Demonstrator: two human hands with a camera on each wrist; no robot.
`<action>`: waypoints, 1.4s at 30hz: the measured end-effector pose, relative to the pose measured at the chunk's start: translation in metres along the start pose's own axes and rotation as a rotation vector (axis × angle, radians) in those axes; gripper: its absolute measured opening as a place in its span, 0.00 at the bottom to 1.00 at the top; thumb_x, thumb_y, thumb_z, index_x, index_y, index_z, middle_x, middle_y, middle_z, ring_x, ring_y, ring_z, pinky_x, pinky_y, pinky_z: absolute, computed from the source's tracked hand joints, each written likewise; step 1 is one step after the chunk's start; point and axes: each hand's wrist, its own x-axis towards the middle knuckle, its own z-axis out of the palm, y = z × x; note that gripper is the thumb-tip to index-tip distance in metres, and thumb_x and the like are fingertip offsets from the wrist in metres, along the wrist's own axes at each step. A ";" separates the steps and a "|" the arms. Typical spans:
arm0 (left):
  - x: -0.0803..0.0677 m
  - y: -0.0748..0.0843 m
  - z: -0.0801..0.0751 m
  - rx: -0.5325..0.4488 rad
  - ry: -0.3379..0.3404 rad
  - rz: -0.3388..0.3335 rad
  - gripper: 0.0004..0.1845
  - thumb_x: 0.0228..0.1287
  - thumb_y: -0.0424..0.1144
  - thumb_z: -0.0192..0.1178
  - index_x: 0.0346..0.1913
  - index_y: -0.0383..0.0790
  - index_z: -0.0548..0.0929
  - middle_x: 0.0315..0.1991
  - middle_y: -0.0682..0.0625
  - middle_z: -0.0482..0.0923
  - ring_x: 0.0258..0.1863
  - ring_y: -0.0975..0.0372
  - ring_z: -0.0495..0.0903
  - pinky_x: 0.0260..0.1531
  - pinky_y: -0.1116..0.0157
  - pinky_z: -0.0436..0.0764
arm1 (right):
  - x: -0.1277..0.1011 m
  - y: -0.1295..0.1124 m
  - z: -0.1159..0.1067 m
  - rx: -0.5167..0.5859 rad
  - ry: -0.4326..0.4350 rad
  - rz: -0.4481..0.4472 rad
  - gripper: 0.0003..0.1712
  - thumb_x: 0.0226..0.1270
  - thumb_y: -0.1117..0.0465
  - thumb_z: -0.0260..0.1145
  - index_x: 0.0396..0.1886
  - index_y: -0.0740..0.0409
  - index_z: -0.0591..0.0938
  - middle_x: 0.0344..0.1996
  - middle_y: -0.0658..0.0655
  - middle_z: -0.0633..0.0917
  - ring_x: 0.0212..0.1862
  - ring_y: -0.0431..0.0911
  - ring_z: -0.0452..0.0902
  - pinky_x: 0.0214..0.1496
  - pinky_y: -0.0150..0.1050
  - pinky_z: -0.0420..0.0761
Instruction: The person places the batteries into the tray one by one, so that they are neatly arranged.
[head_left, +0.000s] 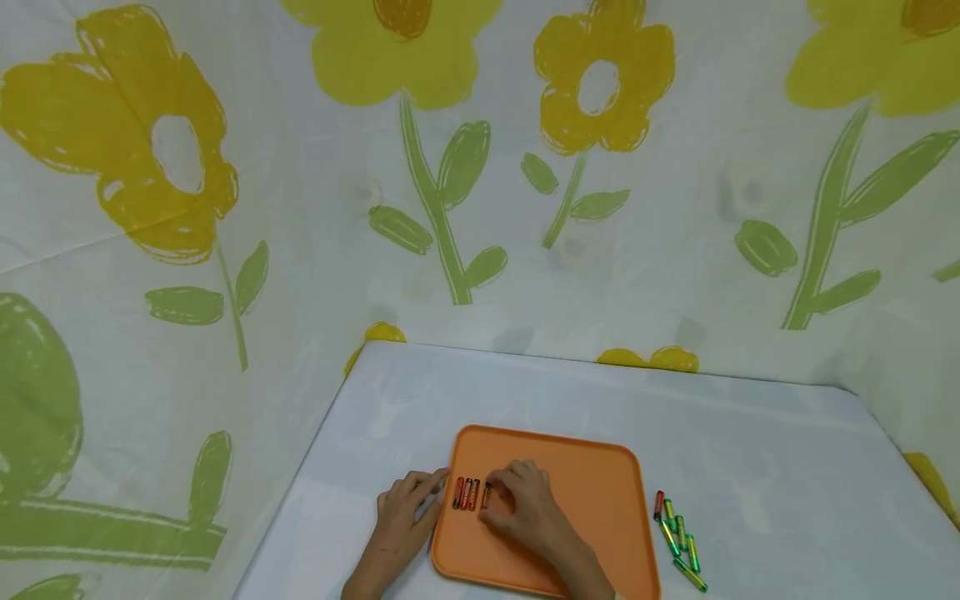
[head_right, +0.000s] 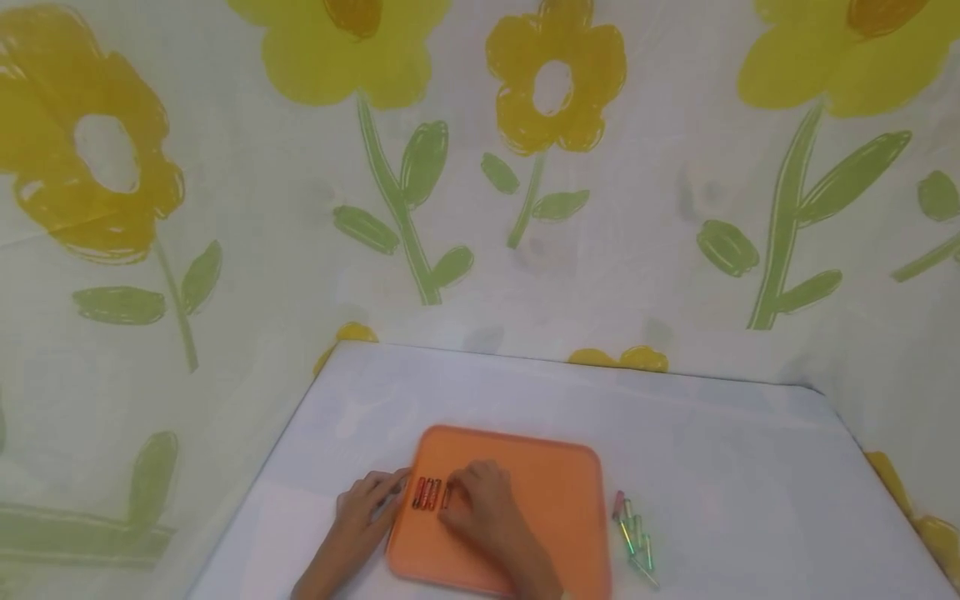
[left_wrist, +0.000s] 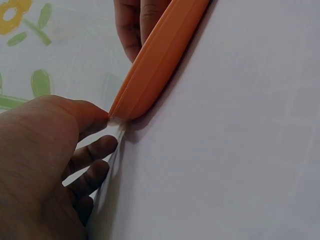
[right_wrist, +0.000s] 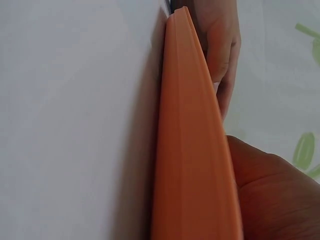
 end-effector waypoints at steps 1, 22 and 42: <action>0.000 0.000 0.001 0.001 -0.003 -0.004 0.22 0.72 0.40 0.62 0.67 0.56 0.78 0.44 0.67 0.73 0.38 0.70 0.67 0.45 0.54 0.60 | 0.000 0.000 0.001 0.001 -0.001 -0.001 0.21 0.55 0.48 0.79 0.45 0.50 0.84 0.35 0.41 0.73 0.40 0.37 0.61 0.42 0.38 0.57; 0.003 0.004 -0.005 0.019 0.003 0.015 0.23 0.70 0.38 0.63 0.66 0.53 0.79 0.44 0.64 0.75 0.38 0.68 0.67 0.44 0.55 0.60 | -0.021 0.004 -0.060 -0.119 0.112 -0.004 0.24 0.54 0.52 0.81 0.49 0.51 0.84 0.32 0.43 0.74 0.39 0.37 0.63 0.45 0.46 0.64; 0.003 0.002 0.002 0.007 -0.028 -0.056 0.23 0.72 0.40 0.62 0.67 0.55 0.78 0.45 0.66 0.73 0.40 0.68 0.67 0.46 0.55 0.59 | -0.096 0.092 -0.162 -0.435 -0.011 0.320 0.25 0.50 0.48 0.81 0.45 0.53 0.85 0.28 0.42 0.70 0.38 0.44 0.65 0.41 0.50 0.63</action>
